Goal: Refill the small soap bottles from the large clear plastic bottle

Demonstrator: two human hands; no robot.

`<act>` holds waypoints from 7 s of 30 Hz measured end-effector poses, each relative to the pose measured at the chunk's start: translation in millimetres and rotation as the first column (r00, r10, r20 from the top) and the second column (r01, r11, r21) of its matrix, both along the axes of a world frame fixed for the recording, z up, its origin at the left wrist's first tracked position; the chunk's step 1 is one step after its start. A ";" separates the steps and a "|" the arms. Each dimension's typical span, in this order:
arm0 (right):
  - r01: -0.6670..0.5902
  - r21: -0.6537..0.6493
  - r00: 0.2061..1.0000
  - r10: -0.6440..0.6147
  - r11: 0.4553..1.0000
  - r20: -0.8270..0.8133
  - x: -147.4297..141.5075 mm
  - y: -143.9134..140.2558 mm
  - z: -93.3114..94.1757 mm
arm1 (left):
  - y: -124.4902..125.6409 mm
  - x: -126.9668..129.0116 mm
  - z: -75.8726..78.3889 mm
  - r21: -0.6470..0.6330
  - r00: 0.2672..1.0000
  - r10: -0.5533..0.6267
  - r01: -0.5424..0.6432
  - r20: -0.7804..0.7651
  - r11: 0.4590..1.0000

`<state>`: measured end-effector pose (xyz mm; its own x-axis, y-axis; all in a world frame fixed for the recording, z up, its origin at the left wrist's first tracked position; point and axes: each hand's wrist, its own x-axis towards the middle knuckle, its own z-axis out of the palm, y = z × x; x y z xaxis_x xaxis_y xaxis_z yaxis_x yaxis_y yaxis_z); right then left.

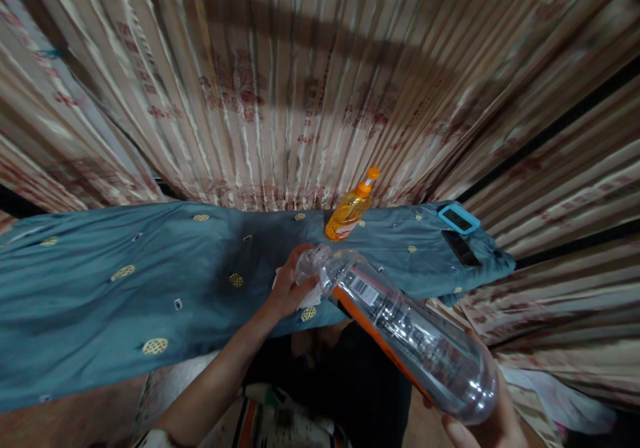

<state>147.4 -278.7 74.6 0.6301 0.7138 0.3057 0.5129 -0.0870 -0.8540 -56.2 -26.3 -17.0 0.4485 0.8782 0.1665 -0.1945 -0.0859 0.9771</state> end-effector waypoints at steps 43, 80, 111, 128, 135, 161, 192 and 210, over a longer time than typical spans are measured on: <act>-0.176 -0.006 0.971 0.174 0.984 0.166 23.2 -33.9 -34.3 | -0.1 1.1 -3.0 0.065 1.000 0.019 -0.019 0.000 0.998; -0.154 0.008 0.979 0.152 0.988 0.136 19.6 -32.9 -33.3 | 0.0 0.1 -1.8 0.052 1.000 0.020 -0.019 -0.011 0.998; 0.006 0.005 0.999 -0.006 1.000 -0.041 6.1 -19.5 -23.5 | 0.2 0.3 -2.2 0.044 1.000 0.031 -0.031 -0.002 0.999; 0.055 0.046 0.995 -0.050 0.997 -0.091 -6.2 -22.1 -20.5 | -0.1 0.2 -2.2 0.075 1.000 0.025 -0.024 -0.011 0.997; -0.133 0.028 0.988 0.130 0.991 0.082 15.8 -29.7 -28.9 | 0.3 0.6 -3.3 0.072 1.000 0.026 -0.026 0.000 0.997; -0.164 0.031 0.976 0.158 0.986 0.147 19.4 -29.2 -31.7 | 0.4 0.5 -3.6 0.052 1.000 0.020 -0.020 0.005 0.998; -0.083 0.028 0.995 0.082 0.996 0.053 11.4 -29.0 -29.2 | -0.6 0.2 -1.7 0.045 1.000 0.027 -0.026 -0.009 0.999; -0.054 0.041 0.998 0.055 0.998 -0.023 7.6 -28.2 -28.4 | -0.3 -0.2 -4.4 0.073 0.999 0.037 -0.037 -0.007 0.997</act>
<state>155.0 -306.9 46.3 0.5981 0.7348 0.3199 0.4952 -0.0251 -0.8684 -56.5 -26.6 -21.5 0.4177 0.8797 0.2271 -0.1817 -0.1640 0.9696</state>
